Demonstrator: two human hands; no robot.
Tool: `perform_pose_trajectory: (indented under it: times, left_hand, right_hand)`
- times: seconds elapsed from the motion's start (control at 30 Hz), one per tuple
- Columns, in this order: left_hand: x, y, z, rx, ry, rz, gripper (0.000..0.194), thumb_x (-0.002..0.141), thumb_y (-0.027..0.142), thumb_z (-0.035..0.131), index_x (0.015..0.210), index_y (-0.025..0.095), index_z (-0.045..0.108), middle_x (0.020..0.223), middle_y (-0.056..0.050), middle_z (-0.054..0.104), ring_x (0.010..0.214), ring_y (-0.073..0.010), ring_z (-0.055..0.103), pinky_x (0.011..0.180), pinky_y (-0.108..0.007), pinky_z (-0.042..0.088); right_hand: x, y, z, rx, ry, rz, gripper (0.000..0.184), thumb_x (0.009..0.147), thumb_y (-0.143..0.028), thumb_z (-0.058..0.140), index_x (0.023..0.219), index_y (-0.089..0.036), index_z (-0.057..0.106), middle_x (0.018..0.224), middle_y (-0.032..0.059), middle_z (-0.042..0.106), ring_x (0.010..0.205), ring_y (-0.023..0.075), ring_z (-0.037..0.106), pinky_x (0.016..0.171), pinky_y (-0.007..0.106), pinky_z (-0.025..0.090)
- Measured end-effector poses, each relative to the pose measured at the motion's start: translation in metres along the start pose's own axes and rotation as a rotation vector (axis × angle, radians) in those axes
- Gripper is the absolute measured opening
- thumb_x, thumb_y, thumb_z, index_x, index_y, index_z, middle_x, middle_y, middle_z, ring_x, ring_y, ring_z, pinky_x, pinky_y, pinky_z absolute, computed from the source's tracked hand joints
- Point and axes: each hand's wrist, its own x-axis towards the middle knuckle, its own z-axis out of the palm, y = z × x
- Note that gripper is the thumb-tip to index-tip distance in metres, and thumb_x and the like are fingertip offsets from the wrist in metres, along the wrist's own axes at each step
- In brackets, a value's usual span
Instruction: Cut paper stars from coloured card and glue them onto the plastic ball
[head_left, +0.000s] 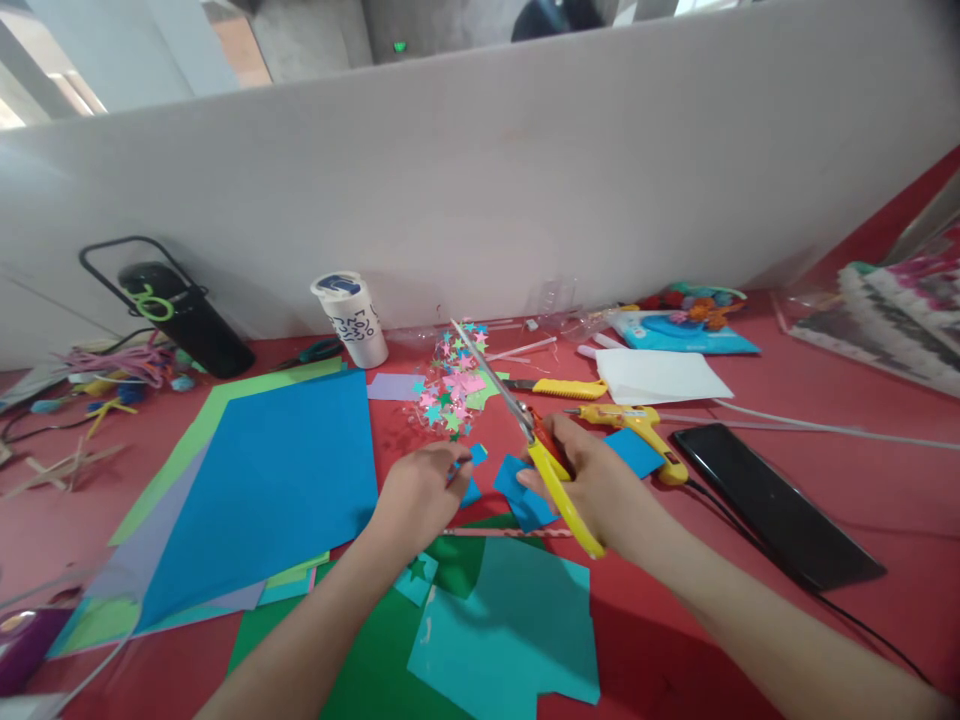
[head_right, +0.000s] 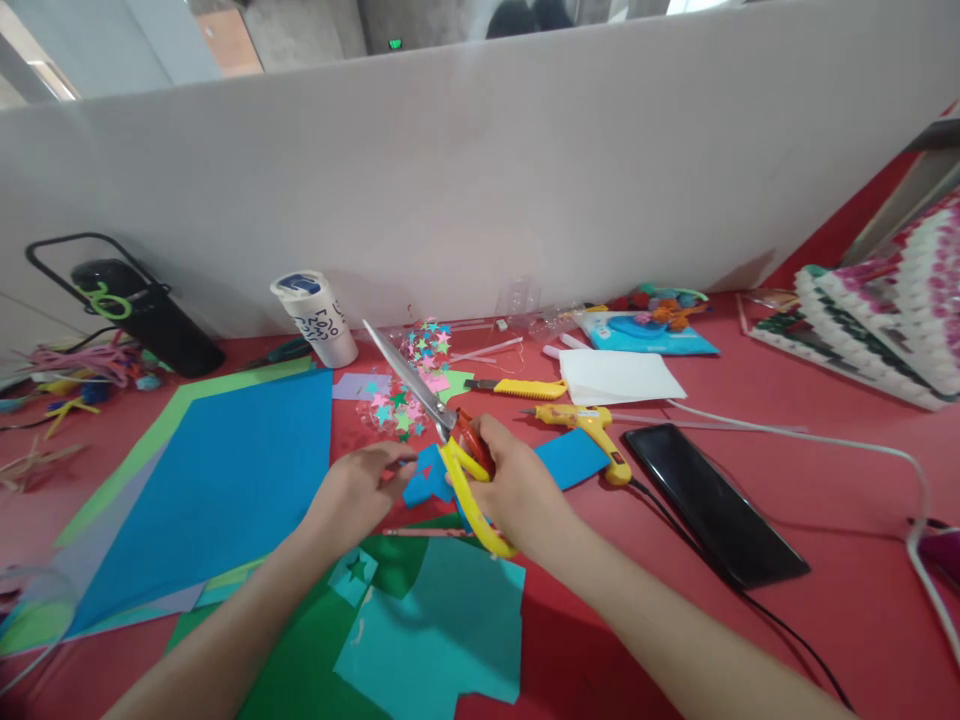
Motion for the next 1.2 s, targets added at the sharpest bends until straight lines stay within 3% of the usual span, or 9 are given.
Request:
perform_pose_trajectory:
  times: [0.1, 0.17, 0.27, 0.33, 0.47, 0.63, 0.8, 1.03, 1.2]
  left_hand:
    - [-0.005, 0.013, -0.001, -0.163, -0.072, -0.048, 0.031, 0.086, 0.041, 0.04, 0.073, 0.019, 0.058, 0.069, -0.006, 0.068, 0.064, -0.02, 0.065, 0.062, -0.031, 0.05]
    - [-0.008, 0.018, 0.001, -0.35, -0.167, -0.103, 0.034, 0.087, 0.046, 0.036, 0.078, 0.019, 0.055, 0.06, -0.004, 0.066, 0.049, -0.0169, 0.062, 0.048, -0.028, 0.048]
    - [-0.009, 0.021, 0.002, -0.776, -0.271, -0.225, 0.029, 0.076, 0.045, 0.058, 0.083, 0.017, 0.055, 0.059, -0.003, 0.065, 0.049, -0.0138, 0.062, 0.048, -0.024, 0.048]
    - [-0.009, 0.02, 0.002, -0.938, -0.266, -0.263, 0.03, 0.064, 0.036, 0.071, 0.08, 0.015, 0.057, 0.061, -0.002, 0.065, 0.052, -0.0118, 0.062, 0.052, -0.022, 0.048]
    - [-0.007, 0.021, -0.001, -0.935, -0.118, -0.208, 0.028, 0.059, 0.025, 0.074, 0.079, 0.016, 0.057, 0.061, 0.004, 0.06, 0.05, -0.0078, 0.058, 0.051, -0.02, 0.046]
    - [-0.011, 0.028, -0.004, -0.854, 0.032, -0.069, 0.023, 0.062, 0.018, 0.069, 0.081, 0.017, 0.056, 0.064, 0.004, 0.062, 0.051, -0.0096, 0.06, 0.049, -0.022, 0.048]
    - [-0.018, 0.035, -0.007, -0.855, 0.003, -0.065, 0.02, 0.063, 0.017, 0.068, 0.08, 0.016, 0.057, 0.062, 0.004, 0.063, 0.048, -0.0098, 0.061, 0.046, -0.021, 0.048]
    - [-0.025, 0.037, -0.008, -0.948, -0.196, -0.169, 0.018, 0.069, 0.022, 0.07, 0.08, 0.016, 0.057, 0.06, 0.001, 0.068, 0.052, -0.013, 0.065, 0.052, -0.022, 0.052]
    - [-0.027, 0.041, -0.008, -0.964, -0.154, -0.156, 0.013, 0.073, 0.021, 0.065, 0.077, 0.017, 0.053, 0.054, 0.004, 0.065, 0.046, -0.0118, 0.063, 0.049, -0.021, 0.052]
  right_hand:
    - [-0.002, 0.0, 0.002, -0.001, 0.018, -0.055, 0.02, 0.061, -0.017, 0.056, 0.07, -0.024, 0.039, 0.06, -0.0071, 0.044, 0.054, 0.0124, 0.041, 0.05, 0.023, 0.034]
    - [-0.005, -0.002, 0.003, 0.017, 0.005, -0.08, 0.02, 0.06, -0.015, 0.055, 0.071, -0.023, 0.041, 0.062, -0.0066, 0.047, 0.055, 0.012, 0.042, 0.05, 0.022, 0.035]
    - [-0.008, -0.005, 0.004, 0.062, -0.034, -0.09, 0.019, 0.059, -0.014, 0.055, 0.071, -0.023, 0.042, 0.064, -0.006, 0.05, 0.056, 0.0117, 0.044, 0.05, 0.021, 0.037]
    - [-0.009, -0.006, 0.004, 0.104, -0.063, -0.085, 0.018, 0.059, -0.015, 0.056, 0.071, -0.023, 0.044, 0.067, -0.005, 0.052, 0.059, 0.0125, 0.047, 0.053, 0.022, 0.04]
    - [-0.007, -0.008, 0.002, 0.191, -0.074, -0.039, 0.018, 0.063, -0.022, 0.057, 0.073, -0.022, 0.042, 0.071, -0.0033, 0.053, 0.063, 0.0146, 0.052, 0.058, 0.027, 0.045]
    - [-0.004, -0.007, -0.001, 0.287, -0.055, 0.023, 0.028, 0.068, -0.036, 0.061, 0.073, -0.024, 0.036, 0.068, -0.0051, 0.052, 0.053, 0.0133, 0.053, 0.049, 0.029, 0.045]
    - [-0.006, -0.009, 0.0, 0.373, -0.12, 0.047, 0.024, 0.066, -0.028, 0.062, 0.072, -0.023, 0.04, 0.061, -0.0087, 0.049, 0.049, 0.0127, 0.058, 0.045, 0.027, 0.046]
    - [-0.012, -0.012, 0.0, 0.49, -0.081, 0.04, 0.031, 0.062, -0.028, 0.072, 0.071, -0.023, 0.042, 0.066, -0.008, 0.052, 0.052, 0.0121, 0.06, 0.055, 0.03, 0.052]
    - [-0.012, -0.008, 0.001, 0.419, -0.077, 0.033, 0.026, 0.064, -0.023, 0.068, 0.071, -0.023, 0.043, 0.061, -0.008, 0.051, 0.052, 0.0112, 0.052, 0.05, 0.027, 0.048]
